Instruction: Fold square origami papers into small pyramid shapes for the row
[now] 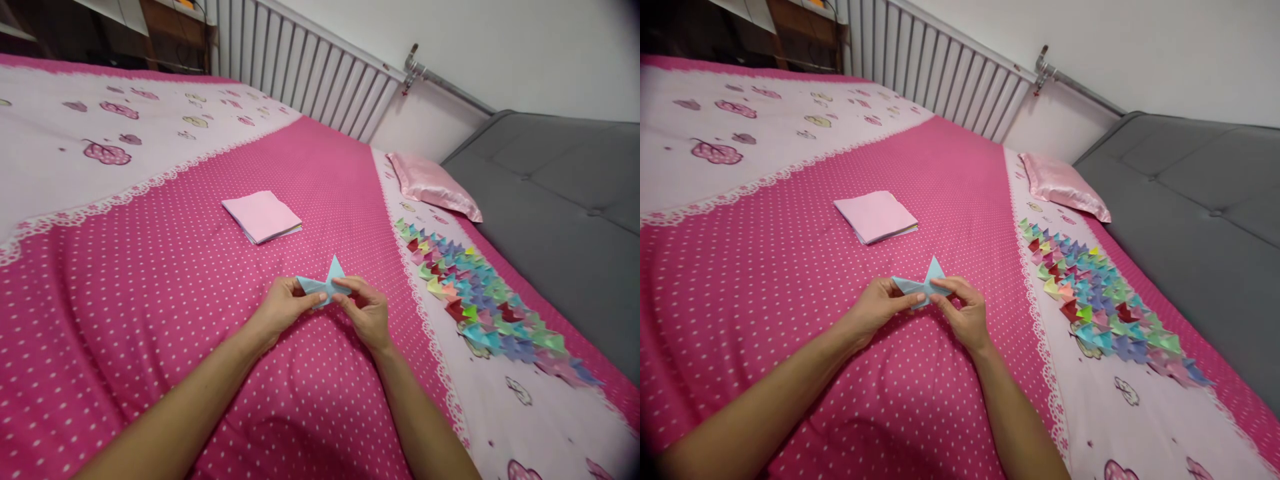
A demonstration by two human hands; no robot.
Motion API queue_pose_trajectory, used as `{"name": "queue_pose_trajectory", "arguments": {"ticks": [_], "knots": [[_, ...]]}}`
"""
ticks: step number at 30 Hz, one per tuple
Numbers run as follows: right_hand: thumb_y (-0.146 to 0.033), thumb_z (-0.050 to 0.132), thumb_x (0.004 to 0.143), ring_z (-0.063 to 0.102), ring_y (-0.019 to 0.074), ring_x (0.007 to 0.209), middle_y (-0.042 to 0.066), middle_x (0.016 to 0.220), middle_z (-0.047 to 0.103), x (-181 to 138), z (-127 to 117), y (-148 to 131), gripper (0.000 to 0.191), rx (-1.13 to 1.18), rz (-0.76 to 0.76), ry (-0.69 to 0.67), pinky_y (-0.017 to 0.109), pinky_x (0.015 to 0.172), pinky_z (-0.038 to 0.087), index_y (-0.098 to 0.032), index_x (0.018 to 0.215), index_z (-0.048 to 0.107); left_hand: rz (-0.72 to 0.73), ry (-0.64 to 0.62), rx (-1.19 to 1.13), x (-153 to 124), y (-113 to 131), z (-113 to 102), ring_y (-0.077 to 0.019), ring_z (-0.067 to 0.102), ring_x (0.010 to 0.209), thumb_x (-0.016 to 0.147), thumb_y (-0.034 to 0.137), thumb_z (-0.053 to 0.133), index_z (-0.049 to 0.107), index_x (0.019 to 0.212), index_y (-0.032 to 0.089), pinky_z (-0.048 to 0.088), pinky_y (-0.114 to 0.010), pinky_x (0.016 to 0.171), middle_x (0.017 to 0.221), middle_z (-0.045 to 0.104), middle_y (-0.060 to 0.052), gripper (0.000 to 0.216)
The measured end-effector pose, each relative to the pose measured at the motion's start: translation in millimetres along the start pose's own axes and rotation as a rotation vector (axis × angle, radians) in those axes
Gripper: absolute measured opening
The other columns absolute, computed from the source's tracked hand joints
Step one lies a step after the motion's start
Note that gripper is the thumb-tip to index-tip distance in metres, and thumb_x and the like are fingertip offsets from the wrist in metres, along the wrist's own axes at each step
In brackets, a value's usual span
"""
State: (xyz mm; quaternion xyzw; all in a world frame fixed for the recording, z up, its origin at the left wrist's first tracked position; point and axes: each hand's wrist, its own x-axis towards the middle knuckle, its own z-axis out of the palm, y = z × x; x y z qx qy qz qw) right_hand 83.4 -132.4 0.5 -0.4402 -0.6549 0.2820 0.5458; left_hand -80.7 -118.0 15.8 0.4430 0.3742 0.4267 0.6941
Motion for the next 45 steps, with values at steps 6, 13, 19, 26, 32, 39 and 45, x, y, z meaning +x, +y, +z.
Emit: {"name": "queue_pose_trajectory", "arguments": {"ticks": [6,13,19,26,32,39,45], "knots": [[-0.021,0.067,0.073,0.058,0.0138,0.075,0.002,0.086,0.065,0.4,-3.0,-1.3,0.026,-0.039,0.004,-0.015,0.027,0.064,0.046,-0.028,0.098,0.068,0.087,-0.041,0.076,-0.3,-1.9,1.5,-0.0151,0.062,0.072,0.064,0.026,0.069,0.072,0.08,0.015,0.047,-0.03,0.074,0.084,0.072,-0.006,0.019],[-0.021,0.066,0.073,0.055,0.0125,0.069,0.0,0.077,0.063,0.8,-3.3,-3.1,0.022,-0.079,-0.018,-0.015,0.026,0.062,0.045,-0.03,0.093,0.069,0.228,0.031,0.23,-1.2,0.8,3.3,-0.0179,0.064,0.075,0.065,0.023,0.067,0.072,0.079,0.018,0.05,-0.031,0.074,0.082,0.072,-0.005,0.016],[-0.022,0.066,0.074,0.051,0.0115,0.062,-0.001,0.067,0.058,2.3,-3.7,-5.4,0.018,-0.141,-0.027,-0.007,0.025,0.056,0.043,-0.029,0.09,0.07,0.223,0.089,0.222,-1.0,-1.3,4.5,-0.0152,0.063,0.067,0.063,0.021,0.068,0.071,0.075,0.015,0.051,-0.029,0.068,0.076,0.072,-0.005,0.013],[-0.023,0.065,0.075,0.05,0.0115,0.058,-0.001,0.062,0.059,1.2,-3.9,-2.1,0.012,-0.151,-0.045,-0.01,0.025,0.053,0.041,-0.027,0.083,0.072,0.212,0.095,0.175,0.4,-1.6,5.1,-0.0122,0.062,0.062,0.062,0.019,0.069,0.068,0.069,0.014,0.051,-0.026,0.064,0.07,0.07,-0.004,0.009],[-0.025,0.063,0.077,0.048,0.011,0.055,-0.002,0.059,0.057,1.4,-4.8,-2.9,0.009,-0.159,-0.044,-0.043,0.024,0.052,0.039,-0.025,0.078,0.071,0.219,0.083,0.119,1.0,-2.8,4.3,-0.0141,0.063,0.066,0.06,0.021,0.071,0.067,0.08,0.014,0.051,-0.028,0.067,0.074,0.071,-0.005,0.022],[-0.028,0.062,0.077,0.045,0.0106,0.05,-0.002,0.052,0.054,3.1,-7.2,-2.2,0.013,-0.186,-0.041,-0.107,0.023,0.047,0.036,-0.023,0.07,0.071,0.351,0.114,0.404,1.0,-3.8,-1.5,-0.0126,0.056,0.062,0.063,0.03,0.07,0.072,0.069,0.019,0.045,-0.025,0.059,0.065,0.063,-0.002,0.013],[-0.026,0.07,0.07,0.058,0.0134,0.061,0.0,0.067,0.068,2.9,-6.5,-2.6,0.007,-0.124,0.022,-0.042,0.026,0.059,0.046,-0.023,0.077,0.071,0.297,0.107,0.239,1.6,-2.3,-0.2,-0.0128,0.058,0.067,0.064,0.025,0.068,0.07,0.067,0.017,0.045,-0.025,0.064,0.071,0.066,-0.003,0.008]]}}
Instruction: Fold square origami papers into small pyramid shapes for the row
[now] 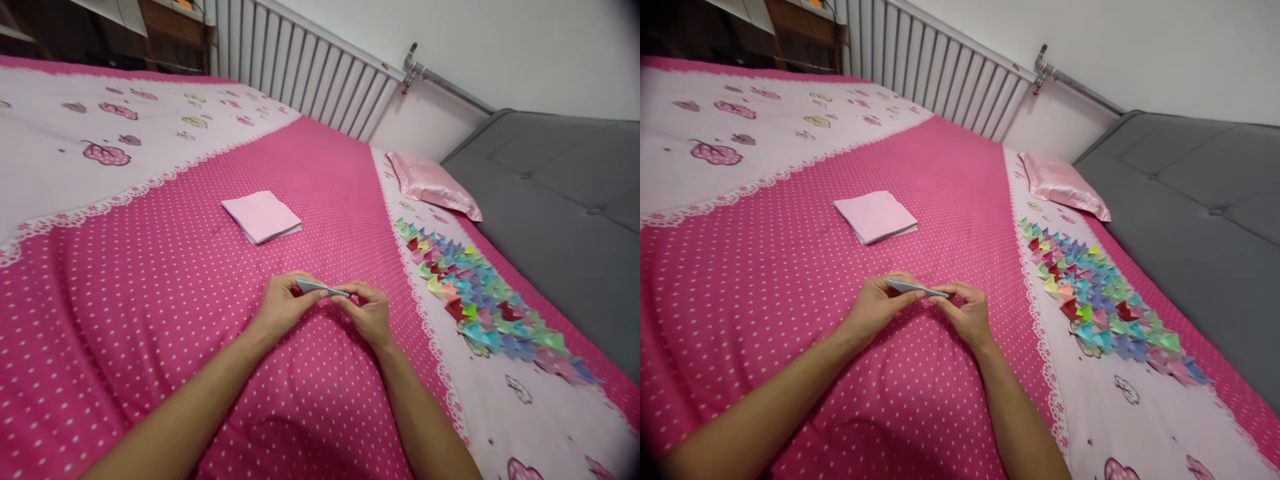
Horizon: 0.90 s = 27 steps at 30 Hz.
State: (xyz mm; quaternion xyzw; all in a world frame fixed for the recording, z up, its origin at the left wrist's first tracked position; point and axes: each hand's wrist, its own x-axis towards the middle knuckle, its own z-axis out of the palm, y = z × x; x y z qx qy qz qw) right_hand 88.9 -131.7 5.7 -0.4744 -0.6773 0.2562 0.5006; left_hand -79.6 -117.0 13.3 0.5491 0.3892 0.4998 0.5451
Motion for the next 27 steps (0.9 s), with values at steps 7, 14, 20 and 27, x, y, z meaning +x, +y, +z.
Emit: {"name": "queue_pose_trajectory", "arguments": {"ticks": [7,14,20,27], "knots": [[-0.025,0.066,0.073,0.062,0.0149,0.064,0.002,0.071,0.07,0.2,-0.1,-1.2,0.006,0.049,0.034,0.077,0.027,0.059,0.048,-0.022,0.075,0.07,-0.136,0.058,-0.054,0.4,1.2,1.1,-0.0121,0.057,0.06,0.061,0.029,0.071,0.071,0.068,0.017,0.044,-0.024,0.06,0.066,0.069,-0.003,0.014],[-0.024,0.061,0.077,0.058,0.0133,0.062,0.0,0.064,0.064,-0.2,-3.8,-1.4,0.011,0.063,0.014,0.008,0.027,0.06,0.046,-0.02,0.068,0.066,-0.172,-0.011,-0.088,-1.6,1.5,0.5,-0.0103,0.056,0.055,0.061,0.031,0.071,0.072,0.073,0.016,0.043,-0.023,0.055,0.067,0.069,-0.003,0.019],[-0.02,0.06,0.076,0.058,0.0141,0.066,0.0,0.068,0.063,-1.0,-2.6,-0.6,0.008,0.07,-0.021,-0.034,0.028,0.064,0.046,-0.02,0.071,0.065,-0.102,-0.004,-0.075,-3.2,1.6,0.6,-0.0116,0.057,0.057,0.062,0.029,0.07,0.071,0.069,0.016,0.045,-0.023,0.057,0.066,0.069,-0.003,0.015],[-0.015,0.059,0.071,0.058,0.0149,0.066,0.001,0.069,0.063,-2.9,3.3,-3.7,0.007,-0.027,-0.087,0.009,0.029,0.062,0.047,-0.02,0.073,0.064,0.055,-0.004,0.067,-6.6,-2.2,5.0,-0.0143,0.06,0.065,0.068,0.026,0.066,0.07,0.069,0.017,0.046,-0.025,0.062,0.07,0.069,-0.005,0.011]]}}
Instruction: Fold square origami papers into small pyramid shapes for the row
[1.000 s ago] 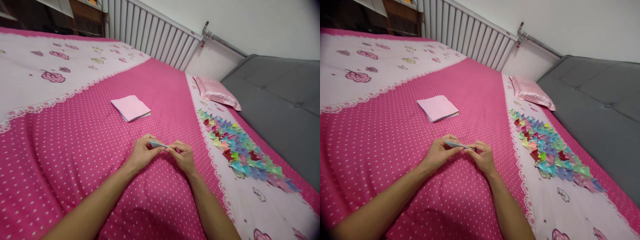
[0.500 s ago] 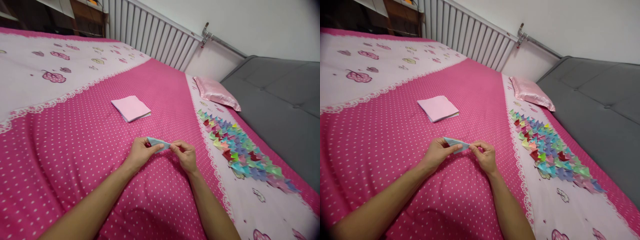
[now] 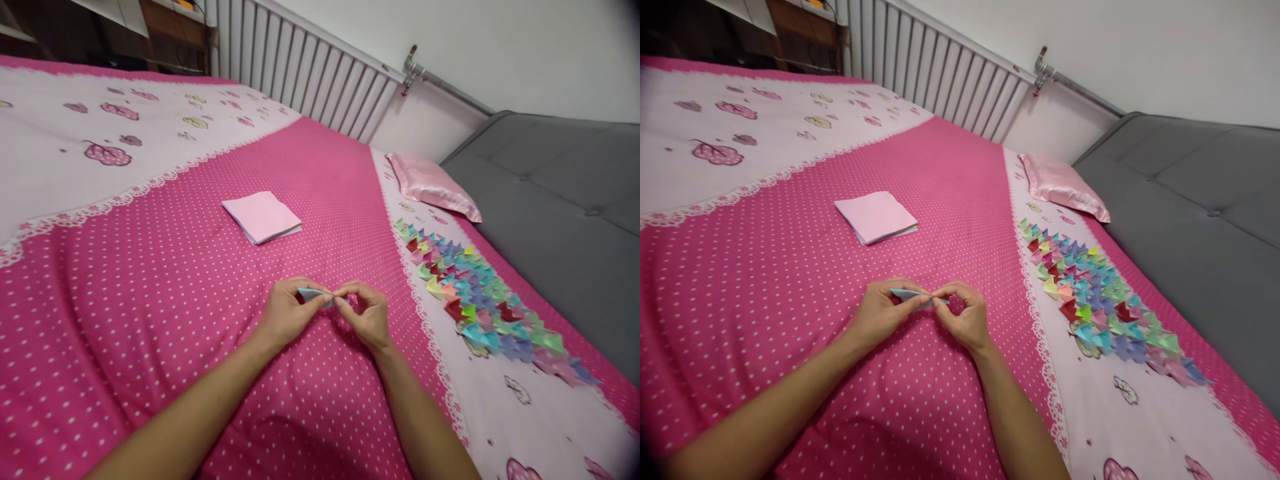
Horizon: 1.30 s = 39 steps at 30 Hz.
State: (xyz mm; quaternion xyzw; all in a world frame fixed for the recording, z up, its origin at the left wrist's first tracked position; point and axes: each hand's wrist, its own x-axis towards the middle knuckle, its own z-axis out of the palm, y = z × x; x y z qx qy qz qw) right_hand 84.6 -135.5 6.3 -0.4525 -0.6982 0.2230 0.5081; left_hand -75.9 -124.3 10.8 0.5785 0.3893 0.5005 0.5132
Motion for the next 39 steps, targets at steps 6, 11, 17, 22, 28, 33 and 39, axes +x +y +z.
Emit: {"name": "queue_pose_trajectory", "arguments": {"ticks": [6,11,17,22,28,33,39], "knots": [[-0.011,0.055,0.065,0.052,0.0129,0.061,-0.001,0.063,0.056,-0.4,3.2,-3.0,0.009,-0.059,-0.027,0.027,0.027,0.058,0.044,-0.02,0.066,0.056,0.076,0.02,0.086,-5.1,-2.7,5.7,-0.0152,0.061,0.066,0.07,0.025,0.064,0.071,0.071,0.018,0.047,-0.026,0.064,0.071,0.069,-0.005,0.01],[-0.009,0.053,0.062,0.05,0.0123,0.058,-0.002,0.06,0.053,-0.1,3.0,-4.2,0.011,-0.091,-0.036,0.039,0.026,0.056,0.042,-0.02,0.064,0.052,0.074,0.019,0.075,-4.7,-4.9,7.8,-0.0154,0.062,0.067,0.07,0.024,0.064,0.071,0.071,0.019,0.048,-0.027,0.066,0.072,0.07,-0.005,0.009],[-0.007,0.053,0.061,0.05,0.0122,0.057,-0.002,0.06,0.053,1.2,0.5,-2.1,0.012,-0.117,-0.039,0.047,0.026,0.056,0.042,-0.019,0.063,0.053,0.028,0.04,0.048,-3.1,-1.1,6.5,-0.0149,0.061,0.064,0.069,0.025,0.065,0.071,0.07,0.017,0.047,-0.026,0.062,0.07,0.069,-0.005,0.01],[-0.009,0.054,0.062,0.051,0.0124,0.057,-0.002,0.06,0.054,3.9,-6.0,4.3,0.01,-0.138,-0.003,0.083,0.026,0.056,0.043,-0.019,0.062,0.054,0.021,0.103,0.063,1.8,0.7,-0.2,-0.0146,0.06,0.064,0.067,0.028,0.067,0.071,0.069,0.019,0.046,-0.026,0.061,0.069,0.069,-0.003,0.011],[-0.02,0.056,0.07,0.053,0.0133,0.063,0.0,0.067,0.057,5.7,-14.1,16.9,0.001,0.098,0.063,0.195,0.026,0.058,0.045,-0.019,0.071,0.057,-0.063,0.157,-0.064,7.6,4.0,-9.5,-0.014,0.059,0.063,0.064,0.029,0.07,0.071,0.072,0.017,0.047,-0.027,0.062,0.07,0.069,-0.003,0.015],[-0.027,0.069,0.066,0.057,0.0127,0.063,0.002,0.077,0.063,1.5,-2.8,13.4,0.025,0.297,0.187,0.001,0.025,0.058,0.049,-0.021,0.089,0.06,-0.152,0.001,-0.116,4.3,5.6,-3.3,-0.0128,0.059,0.061,0.064,0.026,0.07,0.071,0.072,0.016,0.046,-0.024,0.06,0.069,0.069,-0.003,0.013],[-0.025,0.072,0.066,0.058,0.0109,0.059,-0.001,0.071,0.062,0.4,1.6,11.2,0.018,0.311,0.216,0.094,0.022,0.055,0.049,-0.021,0.08,0.061,-0.225,-0.068,-0.218,4.6,0.5,0.8,-0.0127,0.061,0.069,0.058,0.018,0.072,0.068,0.08,0.014,0.046,-0.025,0.069,0.08,0.07,-0.004,0.022]]}}
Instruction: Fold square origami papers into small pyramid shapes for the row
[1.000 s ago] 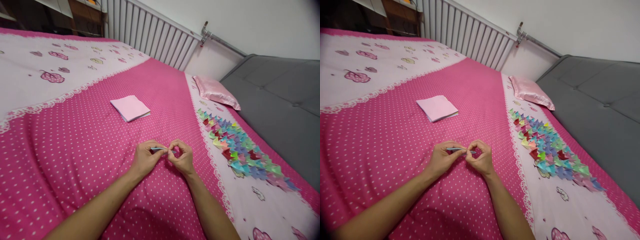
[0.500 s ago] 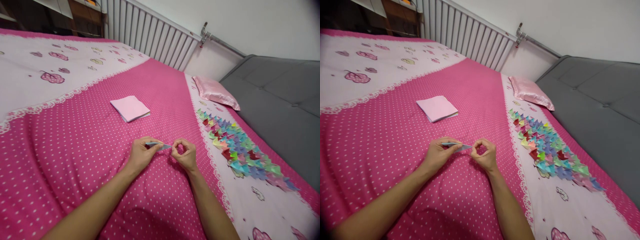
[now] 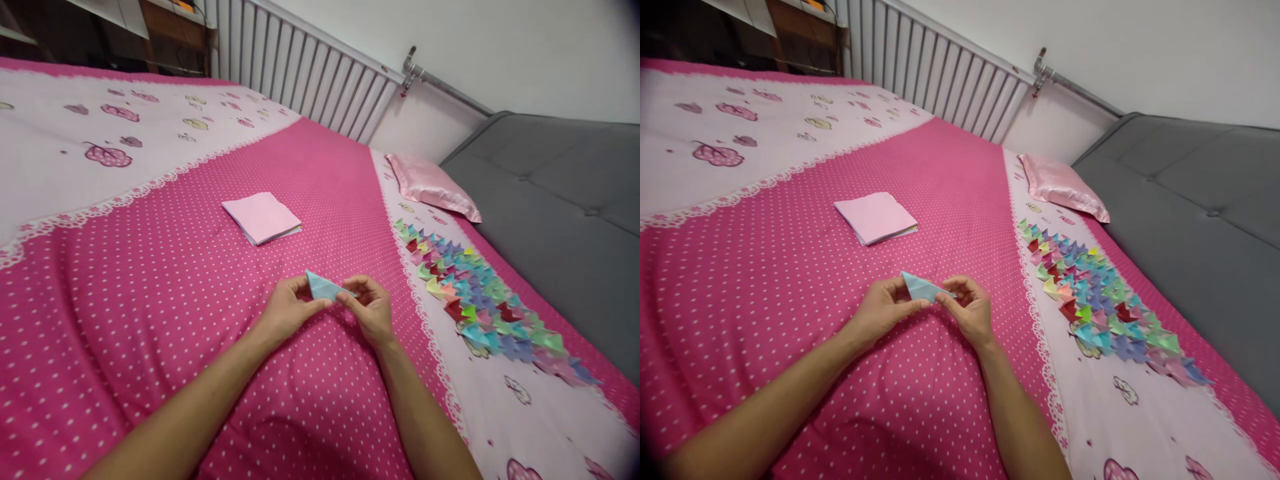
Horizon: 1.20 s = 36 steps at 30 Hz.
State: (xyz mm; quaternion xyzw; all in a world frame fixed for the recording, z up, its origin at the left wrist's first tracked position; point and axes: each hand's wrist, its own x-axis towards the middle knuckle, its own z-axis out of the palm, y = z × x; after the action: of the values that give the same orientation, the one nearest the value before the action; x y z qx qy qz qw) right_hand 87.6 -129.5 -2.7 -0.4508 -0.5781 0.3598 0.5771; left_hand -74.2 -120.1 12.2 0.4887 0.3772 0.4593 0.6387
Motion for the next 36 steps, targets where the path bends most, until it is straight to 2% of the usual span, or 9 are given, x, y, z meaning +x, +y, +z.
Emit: {"name": "queue_pose_trajectory", "arguments": {"ticks": [4,12,17,22,36], "knots": [[-0.026,0.071,0.068,0.057,0.0097,0.055,-0.003,0.07,0.061,-0.3,-1.8,-0.5,0.019,0.009,-0.011,0.011,0.022,0.053,0.048,-0.022,0.083,0.06,-0.081,-0.008,-0.053,1.2,0.9,-1.8,-0.0106,0.059,0.062,0.07,0.022,0.063,0.066,0.081,0.012,0.044,-0.022,0.059,0.073,0.067,-0.004,0.016],[-0.04,0.069,0.068,0.057,0.0135,0.067,0.001,0.075,0.06,-3.4,-1.9,-2.9,0.031,0.058,0.014,-0.205,0.026,0.06,0.048,-0.022,0.091,0.061,-0.083,-0.034,-0.112,3.0,0.3,-4.5,-0.0099,0.055,0.058,0.075,0.024,0.056,0.061,0.078,0.013,0.042,-0.021,0.055,0.067,0.061,-0.002,0.012],[-0.03,0.069,0.069,0.056,0.0116,0.064,0.0,0.074,0.06,-3.9,-2.4,-3.2,0.025,0.076,0.043,-0.252,0.024,0.058,0.047,-0.024,0.092,0.061,-0.062,-0.069,-0.095,2.3,1.2,-3.6,-0.0096,0.054,0.058,0.078,0.025,0.053,0.06,0.077,0.013,0.042,-0.021,0.055,0.069,0.06,-0.002,0.014],[-0.025,0.069,0.07,0.056,0.012,0.066,0.0,0.076,0.06,-4.1,-2.1,-2.7,0.025,0.039,0.02,-0.256,0.024,0.059,0.047,-0.024,0.094,0.06,-0.066,-0.061,-0.096,1.7,4.4,-2.0,-0.0085,0.052,0.054,0.078,0.024,0.054,0.06,0.075,0.013,0.043,-0.021,0.054,0.066,0.059,0.0,0.013],[-0.026,0.063,0.073,0.059,0.0136,0.069,0.002,0.078,0.062,-4.4,-0.4,-2.2,0.022,-0.007,-0.01,-0.25,0.028,0.064,0.05,-0.022,0.095,0.058,-0.066,-0.055,-0.071,3.6,0.1,-3.0,-0.0091,0.054,0.052,0.08,0.018,0.049,0.058,0.075,0.012,0.044,-0.022,0.054,0.062,0.06,-0.001,0.012]]}}
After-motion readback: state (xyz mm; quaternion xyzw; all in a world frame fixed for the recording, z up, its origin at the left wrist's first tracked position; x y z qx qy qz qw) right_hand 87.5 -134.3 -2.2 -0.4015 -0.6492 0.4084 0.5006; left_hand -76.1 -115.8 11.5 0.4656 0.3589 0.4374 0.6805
